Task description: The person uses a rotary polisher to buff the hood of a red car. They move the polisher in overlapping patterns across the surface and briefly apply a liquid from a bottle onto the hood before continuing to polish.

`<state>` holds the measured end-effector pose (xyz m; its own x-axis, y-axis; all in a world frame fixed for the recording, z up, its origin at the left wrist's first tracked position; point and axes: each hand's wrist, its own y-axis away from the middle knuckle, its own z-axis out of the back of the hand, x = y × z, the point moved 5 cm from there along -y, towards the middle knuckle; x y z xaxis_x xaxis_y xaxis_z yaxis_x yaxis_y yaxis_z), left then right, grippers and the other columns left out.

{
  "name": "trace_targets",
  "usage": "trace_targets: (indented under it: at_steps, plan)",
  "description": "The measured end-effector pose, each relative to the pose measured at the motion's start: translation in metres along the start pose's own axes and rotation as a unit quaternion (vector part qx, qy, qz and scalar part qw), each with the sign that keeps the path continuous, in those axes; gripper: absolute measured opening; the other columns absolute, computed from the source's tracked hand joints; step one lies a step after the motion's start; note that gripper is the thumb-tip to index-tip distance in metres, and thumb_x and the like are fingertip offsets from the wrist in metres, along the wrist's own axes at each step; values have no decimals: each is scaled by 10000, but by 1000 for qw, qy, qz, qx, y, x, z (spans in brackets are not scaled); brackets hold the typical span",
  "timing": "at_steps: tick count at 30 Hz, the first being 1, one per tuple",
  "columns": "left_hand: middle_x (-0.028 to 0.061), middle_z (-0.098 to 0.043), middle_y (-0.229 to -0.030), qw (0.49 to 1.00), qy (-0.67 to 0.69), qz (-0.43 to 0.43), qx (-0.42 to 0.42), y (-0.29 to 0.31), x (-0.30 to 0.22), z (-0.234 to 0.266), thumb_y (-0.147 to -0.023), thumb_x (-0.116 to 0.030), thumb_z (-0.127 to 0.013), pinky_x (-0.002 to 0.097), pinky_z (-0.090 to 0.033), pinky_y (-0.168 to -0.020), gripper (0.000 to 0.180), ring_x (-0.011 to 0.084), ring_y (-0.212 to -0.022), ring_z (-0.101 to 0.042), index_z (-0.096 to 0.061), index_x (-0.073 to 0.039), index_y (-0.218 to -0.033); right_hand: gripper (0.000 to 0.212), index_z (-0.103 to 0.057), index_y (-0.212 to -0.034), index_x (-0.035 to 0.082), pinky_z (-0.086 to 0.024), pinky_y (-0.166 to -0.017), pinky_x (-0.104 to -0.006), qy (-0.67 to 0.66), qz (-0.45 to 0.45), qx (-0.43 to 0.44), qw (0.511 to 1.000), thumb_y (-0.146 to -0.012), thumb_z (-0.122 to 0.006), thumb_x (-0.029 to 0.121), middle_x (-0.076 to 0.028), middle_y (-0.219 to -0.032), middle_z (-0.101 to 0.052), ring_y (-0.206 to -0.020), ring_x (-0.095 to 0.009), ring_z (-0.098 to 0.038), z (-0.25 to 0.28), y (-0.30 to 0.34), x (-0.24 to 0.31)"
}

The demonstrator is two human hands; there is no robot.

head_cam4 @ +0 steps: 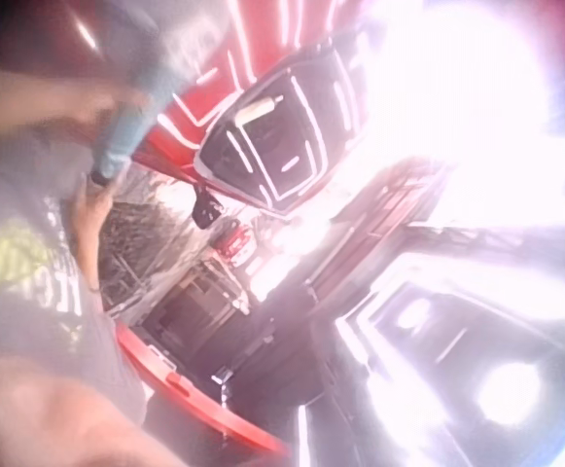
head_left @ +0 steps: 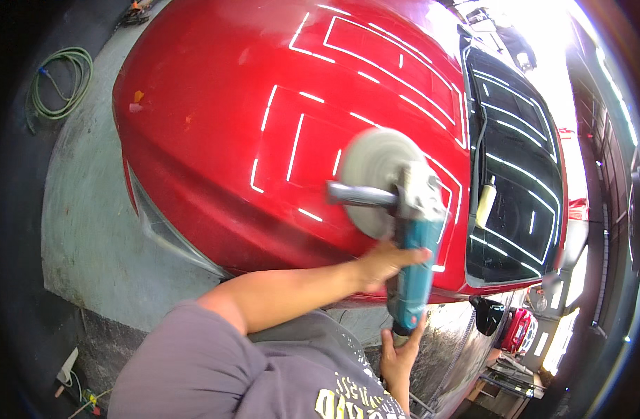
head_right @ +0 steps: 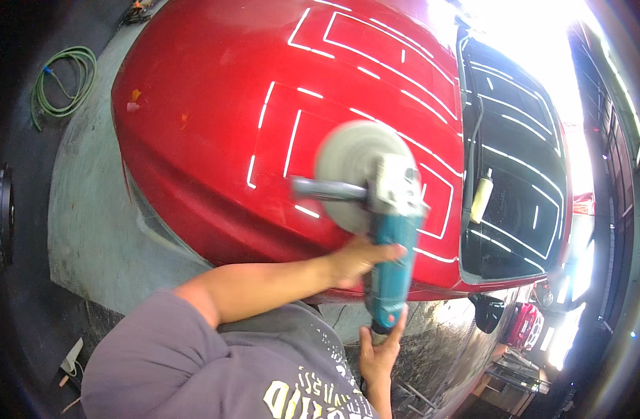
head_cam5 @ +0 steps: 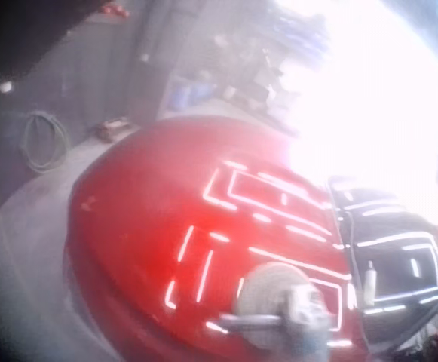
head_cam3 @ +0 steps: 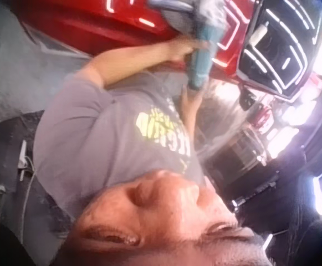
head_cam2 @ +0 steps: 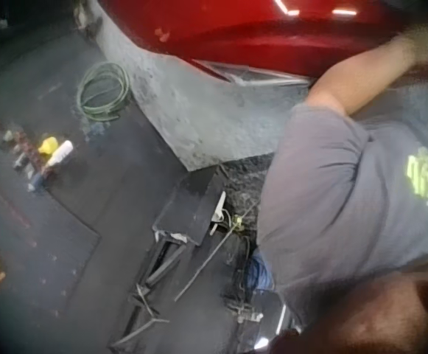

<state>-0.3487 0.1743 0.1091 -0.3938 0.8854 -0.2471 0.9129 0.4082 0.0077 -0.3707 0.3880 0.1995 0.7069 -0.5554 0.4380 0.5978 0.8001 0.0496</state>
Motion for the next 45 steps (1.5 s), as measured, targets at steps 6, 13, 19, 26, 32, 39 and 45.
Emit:
trace_targets:
  at_steps: [6,13,19,26,32,39,45]
  plan:
    - [166,-668,-1423,993,-9,-109,-53,92,-95,54,-862,-577,-900,551,-563,-1144,910,310,-1326,-668,-521,-82,-1526,1017,-166,-1746,53,-610,-787,-438,-55,27,202,978,-978,-823,171,-312,-1105,-757,-888,-409,-798,-39,-43,94]
    - [183,-625,-1488,983,-30,-165,-75,129,-104,47,-854,-686,-858,580,-514,-1203,1036,336,-1433,-592,-463,-68,-1586,939,-237,-1705,34,-594,-798,-551,-68,136,217,964,-954,-782,176,-335,-1081,-740,-931,-522,-750,-46,-55,109]
    - [105,-689,-1278,999,-14,-24,-40,61,-23,13,-916,-445,-892,515,-592,-1083,677,253,-1204,-694,-591,-75,-1396,925,-240,-1699,91,-598,-810,-511,-81,82,57,992,-941,-769,83,-308,-1117,-735,-908,-456,-767,-15,-19,48]
    - [77,-706,-1229,984,-83,142,73,-42,134,-49,-912,-481,-886,410,-544,-1022,638,210,-1134,-674,-653,-90,-1360,770,-317,-1641,96,-504,-571,-303,-188,-152,-83,967,-1013,-762,81,-46,-932,-656,-664,-128,-602,31,52,-87]
    - [102,-694,-1316,945,-117,284,112,-25,198,-65,-894,-533,-890,484,-536,-1052,747,242,-1260,-638,-628,-102,-1445,729,-403,-1581,7,-509,-954,-341,-163,-264,-124,942,-986,-802,142,-121,-1211,-659,-1039,-202,-616,36,121,-126]
    - [47,-648,-1326,966,-86,222,97,33,152,-45,-952,-382,-865,484,-515,-1083,629,209,-1258,-608,-597,-106,-1451,795,-378,-1616,-12,-448,-1125,-380,-146,-193,-76,967,-966,-812,135,-146,-1357,-635,-1222,-252,-597,23,125,-67]
    - [72,-673,-1323,994,-33,101,-4,93,56,-3,-956,-243,-862,482,-529,-1130,589,231,-1251,-651,-573,-98,-1449,884,-290,-1680,94,-594,-955,-515,-73,-87,54,992,-964,-805,161,-340,-1241,-737,-1147,-490,-750,2,74,-1]
